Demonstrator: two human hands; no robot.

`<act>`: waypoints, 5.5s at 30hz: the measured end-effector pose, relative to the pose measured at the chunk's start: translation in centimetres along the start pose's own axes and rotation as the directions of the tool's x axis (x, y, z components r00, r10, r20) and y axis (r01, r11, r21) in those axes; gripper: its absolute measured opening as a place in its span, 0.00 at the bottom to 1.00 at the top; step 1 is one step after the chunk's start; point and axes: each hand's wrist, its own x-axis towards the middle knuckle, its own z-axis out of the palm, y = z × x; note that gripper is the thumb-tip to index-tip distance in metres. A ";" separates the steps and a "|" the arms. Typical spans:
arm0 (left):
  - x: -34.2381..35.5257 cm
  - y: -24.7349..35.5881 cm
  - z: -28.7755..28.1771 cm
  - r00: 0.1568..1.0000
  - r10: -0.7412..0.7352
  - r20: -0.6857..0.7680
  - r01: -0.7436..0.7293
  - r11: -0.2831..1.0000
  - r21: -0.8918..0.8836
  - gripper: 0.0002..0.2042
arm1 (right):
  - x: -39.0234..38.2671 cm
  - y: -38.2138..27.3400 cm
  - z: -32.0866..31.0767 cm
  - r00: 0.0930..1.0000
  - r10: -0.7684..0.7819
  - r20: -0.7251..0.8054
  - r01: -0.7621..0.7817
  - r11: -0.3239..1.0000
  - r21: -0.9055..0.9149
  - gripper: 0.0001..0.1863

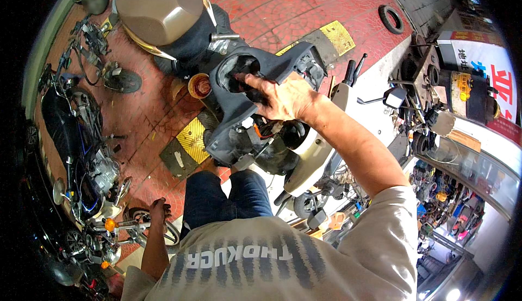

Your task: The person applies grease to scooter steering components by hand and reassembles internal steering column parts into the frame.

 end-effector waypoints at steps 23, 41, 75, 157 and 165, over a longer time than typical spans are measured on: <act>-0.3 -1.0 0.9 1.000 -0.021 0.013 0.022 0.999 -0.026 0.17 | -1.8 1.2 0.9 0.995 0.059 0.077 -0.024 0.921 -0.390 0.36; -1.3 0.7 2.0 1.000 -0.015 0.017 0.015 1.000 -0.014 0.13 | 0.0 -0.3 -1.0 0.949 0.137 0.284 -0.031 0.937 -0.347 0.35; 1.3 0.6 1.7 0.999 -0.023 0.027 0.022 1.000 0.017 0.11 | -2.0 -0.9 3.1 0.943 0.310 -0.123 -0.229 0.871 0.435 0.23; 14.9 25.0 7.0 0.845 0.095 0.526 -0.434 0.695 0.573 0.15 | -35.1 -45.4 25.8 -0.360 0.860 0.361 0.645 -0.050 0.762 0.36; 2.4 20.2 14.7 0.798 0.187 0.573 -0.592 0.423 0.686 0.13 | -41.0 -48.8 36.1 -0.428 0.782 0.453 0.776 0.060 0.628 0.39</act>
